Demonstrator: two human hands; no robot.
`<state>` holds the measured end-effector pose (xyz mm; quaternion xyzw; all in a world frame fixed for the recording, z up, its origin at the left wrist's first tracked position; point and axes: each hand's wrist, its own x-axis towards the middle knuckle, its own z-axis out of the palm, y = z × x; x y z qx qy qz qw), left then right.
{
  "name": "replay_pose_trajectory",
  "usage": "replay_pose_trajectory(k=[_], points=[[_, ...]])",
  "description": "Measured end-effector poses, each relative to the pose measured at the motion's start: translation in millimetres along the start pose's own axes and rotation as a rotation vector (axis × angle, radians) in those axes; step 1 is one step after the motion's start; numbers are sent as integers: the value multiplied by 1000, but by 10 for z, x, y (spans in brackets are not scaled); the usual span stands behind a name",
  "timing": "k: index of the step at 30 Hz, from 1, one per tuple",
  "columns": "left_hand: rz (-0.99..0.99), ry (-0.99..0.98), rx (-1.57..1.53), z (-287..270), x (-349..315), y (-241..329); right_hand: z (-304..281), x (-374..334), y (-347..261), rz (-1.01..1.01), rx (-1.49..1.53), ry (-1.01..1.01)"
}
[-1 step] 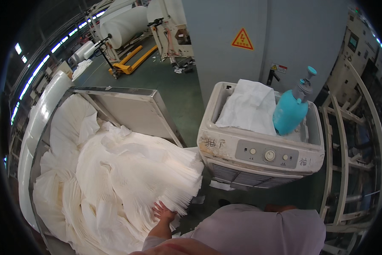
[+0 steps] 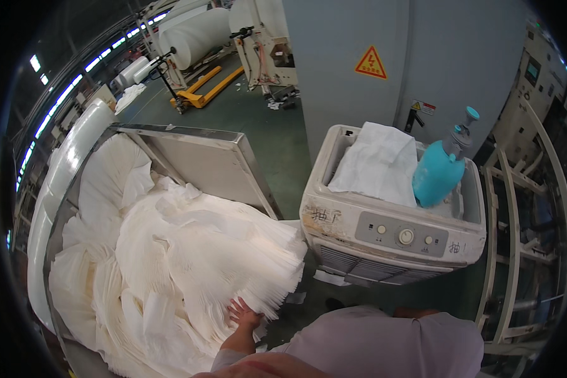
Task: The person picks up a broom and a dustpan, then sweeps scraps of white material from the floor into the dustpan and empties it into a large bag. The person then walks to a cart filled with large stacks of white folded fabric and touches the top of the pile.
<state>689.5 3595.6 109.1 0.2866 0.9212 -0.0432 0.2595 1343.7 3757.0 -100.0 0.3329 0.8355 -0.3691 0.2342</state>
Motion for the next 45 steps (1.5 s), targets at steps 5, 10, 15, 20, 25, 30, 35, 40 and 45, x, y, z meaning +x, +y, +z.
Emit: replay_pose_trajectory(k=[5, 10, 15, 20, 25, 30, 35, 40, 45], points=[[41, 60, 10, -45, -49, 155, -483, 341, -298, -122, -65, 38], [57, 197, -116, 312, -247, 18, -1103, 801, -857, -409, -169, 90], [305, 138, -334, 809, -945, -191, -1467, 897, -1403, -406, -491, -165], [49, -132, -874, 1912, -2008, -931, -1318, 1333, -1431, -725, -712, -252], [-331, -221, -291, 2999, -3777, -2049, -908, 1822, -2038, -625, -488, -342], [-1109, -156, -866, 3566, -5200, -2292, -702, 1940, -3278, -409, -553, -433], [-1336, 204, -1134, 3614, -5394, -1988, -631, 2306, -4269, -530, -696, -571], [-1565, 439, -1473, 3949, -5206, -731, -551, 2328, -5611, -788, -930, -546], [-1410, 317, -1413, 3975, -4872, 697, -504, 2597, -6340, -1102, -860, -656]])
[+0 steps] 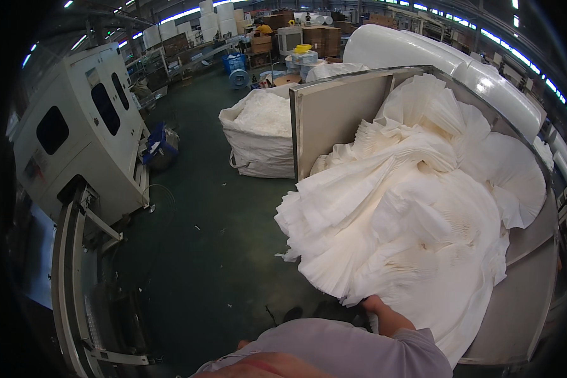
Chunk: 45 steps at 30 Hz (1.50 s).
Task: The person picks up a broom and a dustpan, then sweeps scraps of white material from the floor into the dustpan and empties it into a large bag. The person then walks to a cart filled with large stacks of white folded fabric and touches the top of the pile.
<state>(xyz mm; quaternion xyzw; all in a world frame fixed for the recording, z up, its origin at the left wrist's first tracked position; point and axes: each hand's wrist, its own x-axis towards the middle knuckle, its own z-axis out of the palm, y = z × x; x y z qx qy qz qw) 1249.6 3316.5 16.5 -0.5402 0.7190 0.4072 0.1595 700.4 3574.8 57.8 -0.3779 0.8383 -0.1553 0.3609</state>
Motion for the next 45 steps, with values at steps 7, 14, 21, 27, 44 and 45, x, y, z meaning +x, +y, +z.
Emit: replay_pose_trajectory(k=[7, 14, 21, 27, 44, 45], points=[[575, 143, 420, 544, -590, -376, 413, 588, 834, -241, -331, -195], [-268, 183, -270, 222, -661, -162, 842, 758, 873, -384, -274, -170], [-256, 129, -322, -518, -131, -46, 1124, 657, 414, -342, -486, -495], [-160, 143, -272, -1059, 367, -216, 1228, 810, -103, -323, -553, -564], [-336, -45, -251, -1183, 375, -1169, 1245, 2254, -2699, -250, -466, -401], [-370, -58, -291, -1185, 416, -1163, 1245, 2351, -2747, -232, -496, -423]])
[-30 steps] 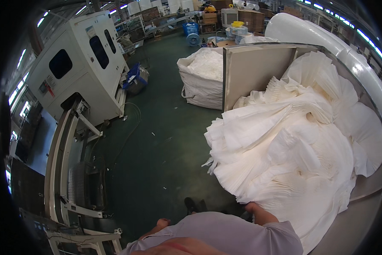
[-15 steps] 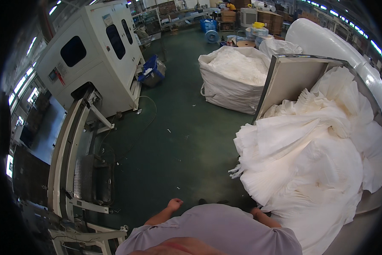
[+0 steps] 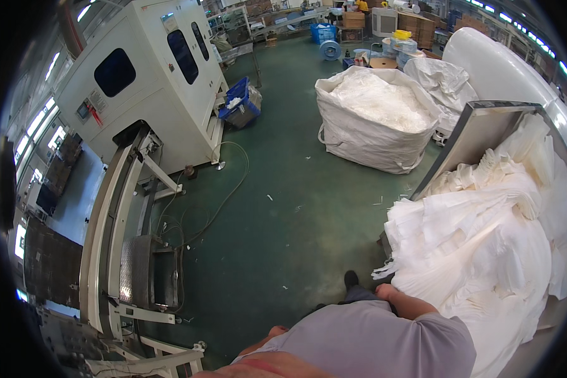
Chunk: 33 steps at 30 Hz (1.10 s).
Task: The person picks up a broom and a dustpan, then sweeps scraps of white material from the floor into the dustpan and empties it into a large bag. The person then walks to a cart filled with large stacks of white folded fabric and touches the top of the pile.
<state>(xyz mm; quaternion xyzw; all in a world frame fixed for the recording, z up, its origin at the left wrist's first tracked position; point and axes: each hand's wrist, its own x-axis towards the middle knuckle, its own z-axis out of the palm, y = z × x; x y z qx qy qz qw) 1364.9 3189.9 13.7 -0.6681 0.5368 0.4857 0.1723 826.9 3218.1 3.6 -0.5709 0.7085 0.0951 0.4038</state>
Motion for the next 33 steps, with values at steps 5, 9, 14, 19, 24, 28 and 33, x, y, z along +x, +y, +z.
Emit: replay_pose_trajectory(k=[5, 9, 14, 19, 24, 28, 33], points=[[31, -101, -199, -197, 317, 274, -177, 734, 372, -75, -41, -104], [-59, -1, -197, -420, 516, 601, -373, 1599, 524, -123, 26, -154], [-103, 216, -341, -1177, 789, 1413, -1518, 2532, 174, -315, -172, -113], [-52, 299, -320, -1916, 1173, 2397, -2902, 3075, -182, -265, 17, -80], [135, 351, -641, -2635, 1815, 3278, -3757, 3720, -191, -189, 114, 206], [114, 337, -404, -3018, 2197, 3560, -4332, 3974, -489, -31, 526, -28], [-140, 76, -127, -3659, 2789, 3559, -4663, 4513, -502, 13, 227, 78]])
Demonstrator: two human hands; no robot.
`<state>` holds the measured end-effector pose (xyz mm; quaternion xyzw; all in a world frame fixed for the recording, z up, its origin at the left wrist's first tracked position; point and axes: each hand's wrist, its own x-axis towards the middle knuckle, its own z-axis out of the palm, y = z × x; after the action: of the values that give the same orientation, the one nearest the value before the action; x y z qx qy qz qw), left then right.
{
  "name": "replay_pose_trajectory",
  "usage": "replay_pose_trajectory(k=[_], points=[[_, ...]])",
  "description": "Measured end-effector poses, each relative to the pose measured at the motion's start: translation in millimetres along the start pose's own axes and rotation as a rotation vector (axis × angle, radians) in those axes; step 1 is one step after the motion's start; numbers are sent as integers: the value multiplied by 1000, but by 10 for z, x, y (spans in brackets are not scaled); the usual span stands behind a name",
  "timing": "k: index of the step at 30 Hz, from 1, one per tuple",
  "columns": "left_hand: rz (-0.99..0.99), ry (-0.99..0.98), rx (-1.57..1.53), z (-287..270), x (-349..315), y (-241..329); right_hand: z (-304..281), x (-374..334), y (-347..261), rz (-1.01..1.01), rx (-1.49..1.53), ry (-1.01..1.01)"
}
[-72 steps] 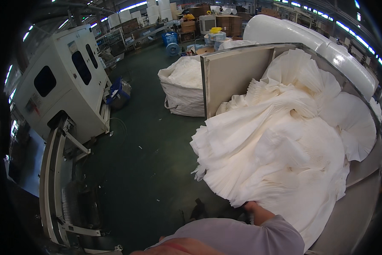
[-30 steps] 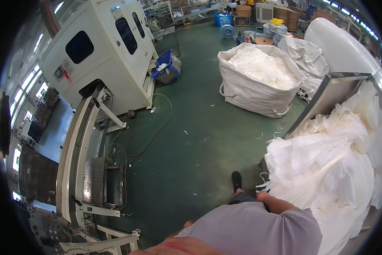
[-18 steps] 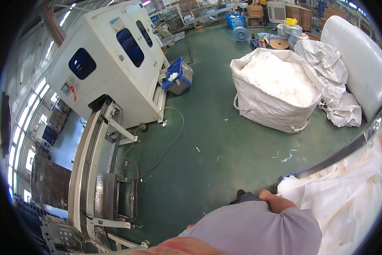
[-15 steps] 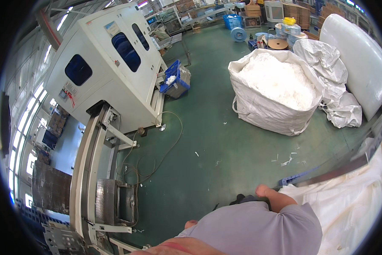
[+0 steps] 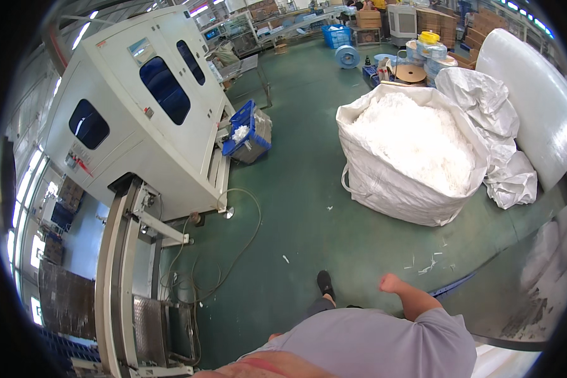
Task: The person picks up a broom and a dustpan, then sweeps scraps of white material from the floor into the dustpan and empties it into a large bag. The person then walks to a cart filled with large stacks of white folded fabric and touches the top of the pile.
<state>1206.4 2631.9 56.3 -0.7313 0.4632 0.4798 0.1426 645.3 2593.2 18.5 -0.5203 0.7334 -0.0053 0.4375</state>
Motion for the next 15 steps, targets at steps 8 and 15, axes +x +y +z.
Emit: replay_pose_trajectory(k=[8, 15], points=[[458, -76, 661, -1494, 1517, 1232, -338, 395, 734, 205, -372, -199], [368, 139, -63, -2802, 2778, 2967, -799, 1579, -781, 228, -47, -37]])
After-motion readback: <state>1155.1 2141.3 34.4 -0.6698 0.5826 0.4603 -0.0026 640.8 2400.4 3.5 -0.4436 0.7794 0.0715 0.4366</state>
